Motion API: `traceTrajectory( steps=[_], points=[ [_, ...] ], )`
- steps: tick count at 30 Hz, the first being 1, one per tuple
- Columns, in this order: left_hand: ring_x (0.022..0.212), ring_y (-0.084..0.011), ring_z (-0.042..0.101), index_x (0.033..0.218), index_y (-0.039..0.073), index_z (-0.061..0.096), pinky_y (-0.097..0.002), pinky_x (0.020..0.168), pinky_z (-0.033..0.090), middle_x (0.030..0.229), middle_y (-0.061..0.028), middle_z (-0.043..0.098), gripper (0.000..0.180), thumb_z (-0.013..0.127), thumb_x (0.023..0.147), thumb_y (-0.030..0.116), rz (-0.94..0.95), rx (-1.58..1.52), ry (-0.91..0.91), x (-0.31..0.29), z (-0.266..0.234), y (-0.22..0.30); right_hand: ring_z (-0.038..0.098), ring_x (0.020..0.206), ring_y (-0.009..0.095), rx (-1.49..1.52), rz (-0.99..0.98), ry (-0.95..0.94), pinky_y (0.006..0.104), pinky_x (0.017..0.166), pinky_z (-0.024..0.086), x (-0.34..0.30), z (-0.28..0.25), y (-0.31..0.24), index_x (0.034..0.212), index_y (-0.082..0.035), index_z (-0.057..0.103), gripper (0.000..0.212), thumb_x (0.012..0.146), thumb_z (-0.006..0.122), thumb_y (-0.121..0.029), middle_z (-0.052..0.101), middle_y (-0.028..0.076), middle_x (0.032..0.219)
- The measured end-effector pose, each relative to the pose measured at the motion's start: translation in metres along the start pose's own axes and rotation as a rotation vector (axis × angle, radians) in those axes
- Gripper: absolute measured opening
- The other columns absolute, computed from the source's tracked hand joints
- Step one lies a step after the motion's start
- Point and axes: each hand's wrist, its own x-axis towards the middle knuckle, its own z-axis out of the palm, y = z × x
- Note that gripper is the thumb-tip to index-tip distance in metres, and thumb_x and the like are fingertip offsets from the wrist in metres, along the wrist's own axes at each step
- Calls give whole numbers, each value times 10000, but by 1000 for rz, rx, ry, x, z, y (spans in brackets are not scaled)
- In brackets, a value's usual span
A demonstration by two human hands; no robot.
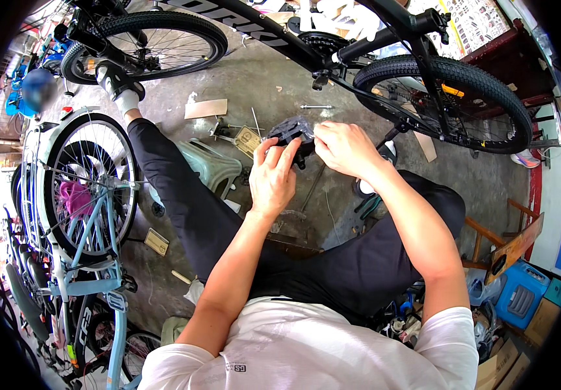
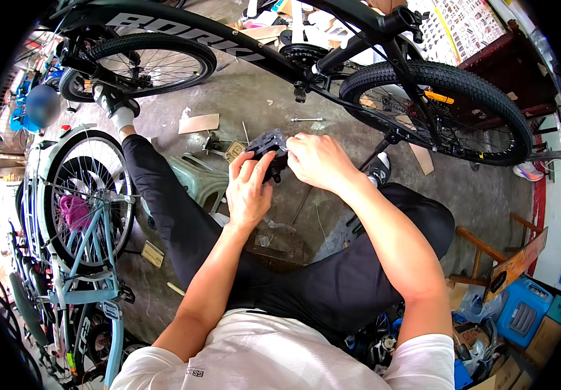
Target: The person unwraps bicycle pedals from plastic packaging, then attaches a pedal to the bicycle crank arm and tightens it using a wrench.
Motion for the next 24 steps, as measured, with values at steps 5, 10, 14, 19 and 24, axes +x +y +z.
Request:
traceTrajectory(
  steps=[5,10,14,19,24],
  points=[
    [1228,-340,548,1375,152,598,-438,979,514,1096,-86,636,745,736,667,-35,-42,-60,-22,0,1,-4,651,723,403,148,181,-30,483,664,514,6,-13,-8,797,2,597,134,862,624,-112,644,204,798],
    [1239,-353,536,1380,111,581,-436,1023,481,1182,-124,625,738,756,675,-15,-133,-160,-29,7,2,2,705,700,243,595,569,-4,388,595,547,2,2,13,733,20,607,217,890,637,-125,687,140,751],
    [1214,-371,536,1398,106,559,-458,1050,459,1164,-156,624,751,754,679,14,-209,-310,-11,7,8,3,717,761,186,1195,767,42,340,628,596,2,-1,19,798,2,624,210,942,617,-150,708,91,861],
    [1222,-363,539,1381,96,585,-445,1046,460,1198,-140,626,718,746,688,-3,-194,-266,23,3,1,4,708,760,162,1190,747,-24,316,646,588,6,-6,8,875,-12,635,238,951,663,-236,709,91,920],
    [1203,-333,561,1330,152,644,-431,1022,479,1044,-66,656,719,688,645,-62,7,-28,72,1,-5,-1,661,734,150,603,618,-14,316,666,524,12,-5,-4,913,-40,638,407,919,749,-432,683,60,834]
  ],
)
